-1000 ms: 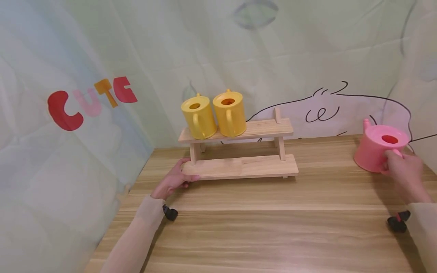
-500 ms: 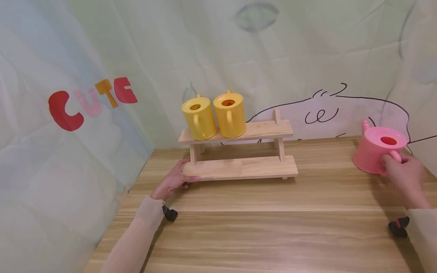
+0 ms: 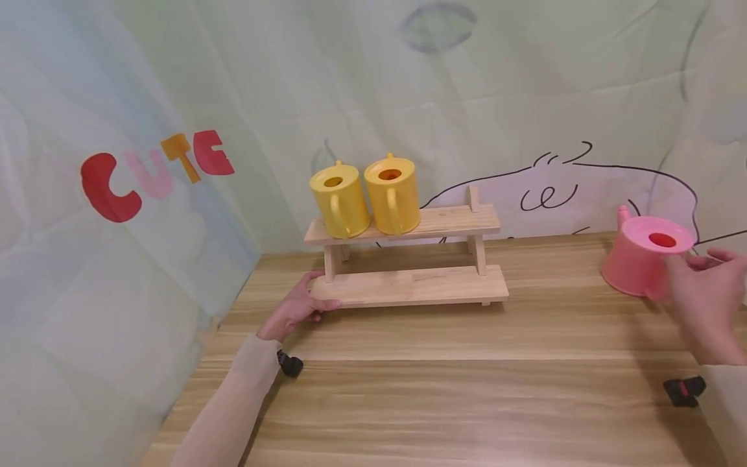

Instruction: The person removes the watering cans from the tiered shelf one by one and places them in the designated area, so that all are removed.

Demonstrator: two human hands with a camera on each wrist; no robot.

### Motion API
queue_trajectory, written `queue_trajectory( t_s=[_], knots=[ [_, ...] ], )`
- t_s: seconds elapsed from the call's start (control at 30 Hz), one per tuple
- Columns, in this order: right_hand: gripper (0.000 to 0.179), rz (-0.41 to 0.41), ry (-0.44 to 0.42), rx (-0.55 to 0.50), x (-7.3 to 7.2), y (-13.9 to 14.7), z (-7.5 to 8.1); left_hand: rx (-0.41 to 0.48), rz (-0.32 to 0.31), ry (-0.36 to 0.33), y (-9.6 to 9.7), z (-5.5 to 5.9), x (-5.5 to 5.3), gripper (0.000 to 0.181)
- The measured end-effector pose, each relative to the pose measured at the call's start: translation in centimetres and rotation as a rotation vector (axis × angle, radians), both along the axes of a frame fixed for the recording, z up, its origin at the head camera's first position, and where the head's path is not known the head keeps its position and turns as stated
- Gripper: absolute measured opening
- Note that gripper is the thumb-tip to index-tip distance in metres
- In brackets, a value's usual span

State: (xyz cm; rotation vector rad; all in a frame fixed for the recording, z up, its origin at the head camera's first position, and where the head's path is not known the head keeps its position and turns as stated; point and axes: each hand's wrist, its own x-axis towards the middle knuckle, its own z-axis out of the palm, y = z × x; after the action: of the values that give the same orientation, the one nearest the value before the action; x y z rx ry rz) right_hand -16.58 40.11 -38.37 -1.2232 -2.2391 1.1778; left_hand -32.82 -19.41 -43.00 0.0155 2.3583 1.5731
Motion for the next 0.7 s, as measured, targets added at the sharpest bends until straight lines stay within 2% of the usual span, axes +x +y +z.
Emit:
queue_trajectory(
  t_s=[0.07,0.13,0.2,0.23,0.3,0.47,0.53,0.7],
  knots=[
    [0.051,-0.008,0.012,-0.011,0.0,-0.9,0.7,-0.002,-0.002,0.003,0.0,0.1,0.0,0.093],
    [0.042,-0.030,0.062,-0.053,-0.2,-2.0,1.5,-0.004,-0.005,0.005,-0.1,0.0,0.0,0.094],
    [0.047,-0.024,0.120,-0.092,-0.4,-3.2,2.1,-0.007,-0.008,0.004,-0.1,0.0,0.1,0.094],
    [0.058,0.005,0.137,-0.081,-0.5,-3.8,2.4,-0.008,-0.009,0.003,-0.1,-0.1,0.0,0.094],
    [0.059,0.082,0.201,-0.055,-0.7,-4.9,2.7,-0.010,-0.010,0.002,-0.1,-0.1,0.0,0.094],
    [0.040,0.293,0.313,-0.008,-1.3,-7.3,3.4,-0.011,-0.010,0.005,-0.1,0.0,0.1,0.094],
    [0.039,0.360,0.331,-0.004,-1.8,-8.6,3.8,-0.010,-0.013,0.005,0.0,0.1,0.1,0.094],
    [0.066,0.505,0.357,0.025,-3.5,-12.2,4.1,-0.005,-0.013,0.002,0.0,0.0,0.1,0.093]
  ],
)
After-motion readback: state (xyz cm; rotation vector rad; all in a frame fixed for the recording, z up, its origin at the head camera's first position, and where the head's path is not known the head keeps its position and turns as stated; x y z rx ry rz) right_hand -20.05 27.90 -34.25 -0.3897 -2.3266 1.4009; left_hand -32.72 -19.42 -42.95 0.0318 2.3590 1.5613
